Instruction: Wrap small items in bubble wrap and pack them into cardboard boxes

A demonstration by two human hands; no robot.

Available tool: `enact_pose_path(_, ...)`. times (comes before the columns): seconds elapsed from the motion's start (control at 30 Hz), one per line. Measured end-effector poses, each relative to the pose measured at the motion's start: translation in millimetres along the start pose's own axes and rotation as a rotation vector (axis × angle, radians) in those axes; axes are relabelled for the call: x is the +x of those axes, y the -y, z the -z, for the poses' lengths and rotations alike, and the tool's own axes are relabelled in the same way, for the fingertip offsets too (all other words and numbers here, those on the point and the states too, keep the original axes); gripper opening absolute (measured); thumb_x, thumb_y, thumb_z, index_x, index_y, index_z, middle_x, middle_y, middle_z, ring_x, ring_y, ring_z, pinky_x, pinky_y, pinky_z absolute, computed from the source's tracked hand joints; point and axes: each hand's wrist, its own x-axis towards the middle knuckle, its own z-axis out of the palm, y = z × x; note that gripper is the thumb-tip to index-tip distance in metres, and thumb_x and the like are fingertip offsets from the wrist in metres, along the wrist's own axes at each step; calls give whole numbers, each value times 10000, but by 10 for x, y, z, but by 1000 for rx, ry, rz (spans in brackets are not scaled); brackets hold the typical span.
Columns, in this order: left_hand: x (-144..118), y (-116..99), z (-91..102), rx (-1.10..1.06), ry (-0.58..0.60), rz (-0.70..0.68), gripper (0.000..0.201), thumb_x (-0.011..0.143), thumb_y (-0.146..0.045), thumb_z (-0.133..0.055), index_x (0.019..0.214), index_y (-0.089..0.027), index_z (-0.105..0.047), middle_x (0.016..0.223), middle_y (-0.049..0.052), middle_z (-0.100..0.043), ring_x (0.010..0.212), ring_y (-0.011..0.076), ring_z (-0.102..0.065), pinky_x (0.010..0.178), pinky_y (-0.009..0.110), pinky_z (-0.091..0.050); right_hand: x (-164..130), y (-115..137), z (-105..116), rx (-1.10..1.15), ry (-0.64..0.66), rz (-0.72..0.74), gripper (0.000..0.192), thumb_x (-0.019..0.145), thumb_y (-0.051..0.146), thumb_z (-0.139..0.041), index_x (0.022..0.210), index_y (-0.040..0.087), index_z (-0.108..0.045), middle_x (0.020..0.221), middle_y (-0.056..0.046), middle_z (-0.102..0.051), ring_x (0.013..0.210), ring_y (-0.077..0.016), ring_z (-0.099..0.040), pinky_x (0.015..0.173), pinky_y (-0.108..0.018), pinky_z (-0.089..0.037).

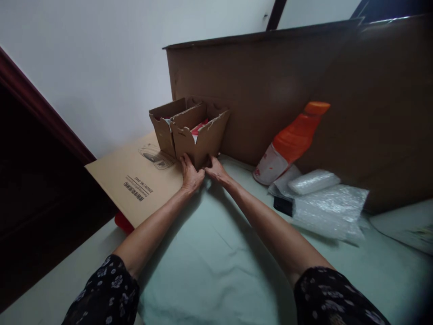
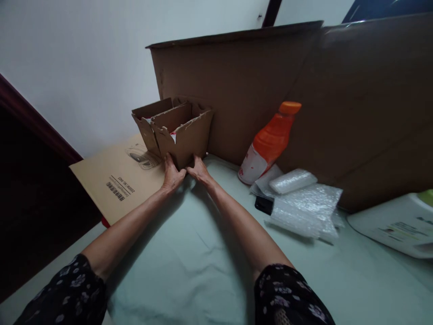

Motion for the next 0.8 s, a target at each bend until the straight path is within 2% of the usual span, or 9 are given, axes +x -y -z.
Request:
enact_pose_path(0.13, -51, -33, 8, 14, 5, 33, 920, 780, -58, -599, 1543, 58, -98, 1648, 347, -98, 1578, 385, -38, 1286, 504, -111, -307, 106, 28, -79, 79, -34, 664, 769, 257, -622, 1414, 158, -501, 1464, -149, -553, 1359, -315, -501, 1145, -503, -407)
enact_pose_path(0.23, -329, -74, -1, 27, 25, 23, 895, 793, -92, -582, 1546, 37, -116, 1651, 337, -111, 1577, 391, -50, 1279, 543, -120, -822, 234, 94, -141, 140, -18, 524, 811, 225, -597, 1332, 171, -586, 1432, -139, -584, 1330, -294, -531, 1131, -483, -422)
enact_pose_path(0.3, -661, -103, -52, 43, 88, -22, 869, 802, -127, -581, 1551, 5, -162, 1661, 313, -117, 1577, 383, -76, 1273, 548, -149, -1288, 333, 179, -189, 168, -5, 436, 818, 181, -580, 1248, 151, -643, 1387, -157, -612, 1307, -300, -546, 1127, -489, -415)
enact_pose_path(0.37, -1056, -130, -133, 71, 201, -96, 801, 815, -175, -581, 1536, -29, -264, 1661, 287, -177, 1570, 371, -148, 1263, 544, -192, -1798, 436, 305, -238, 178, -3, 382, 815, 142, -566, 1181, 135, -676, 1333, -174, -636, 1286, -314, -553, 1110, -507, -417)
enact_pose_path(0.47, -1634, -181, -250, 98, 399, -214, 636, 861, -268, -561, 1464, -99, -448, 1593, 231, -392, 1521, 346, -314, 1241, 544, -251, -2562, 587, 559, -301, 174, -29, 332, 820, 129, -575, 1127, 147, -701, 1259, -165, -663, 1235, -309, -579, 1075, -505, -436)
enact_pose_path(0.57, -2126, -249, -304, 85, 566, -314, 542, 892, -330, -539, 1400, -140, -541, 1505, 190, -530, 1476, 333, -397, 1235, 568, -243, -3308, 724, 830, -352, 128, -102, 368, 842, 163, -615, 1201, 185, -692, 1341, -146, -638, 1287, -292, -557, 1113, -492, -412)
enact_pose_path(0.67, -2582, -314, -298, 190, 668, -480, 494, 935, -360, -499, 1375, -151, -579, 1526, 185, -512, 1487, 339, -374, 1235, 595, -204, -4044, 884, 1018, -390, 67, -178, 434, 882, 210, -622, 1315, 193, -648, 1462, -144, -574, 1388, -277, -489, 1160, -482, -374)
enact_pose_path(0.8, -3126, -378, -241, 419, 717, -799, 476, 986, -386, -451, 1386, -172, -597, 1531, 185, -506, 1463, 359, -409, 1194, 612, -283, -4837, 1121, 1120, -398, 31, -225, 439, 906, 244, -624, 1339, 170, -640, 1497, -141, -553, 1431, -253, -453, 1181, -452, -350)
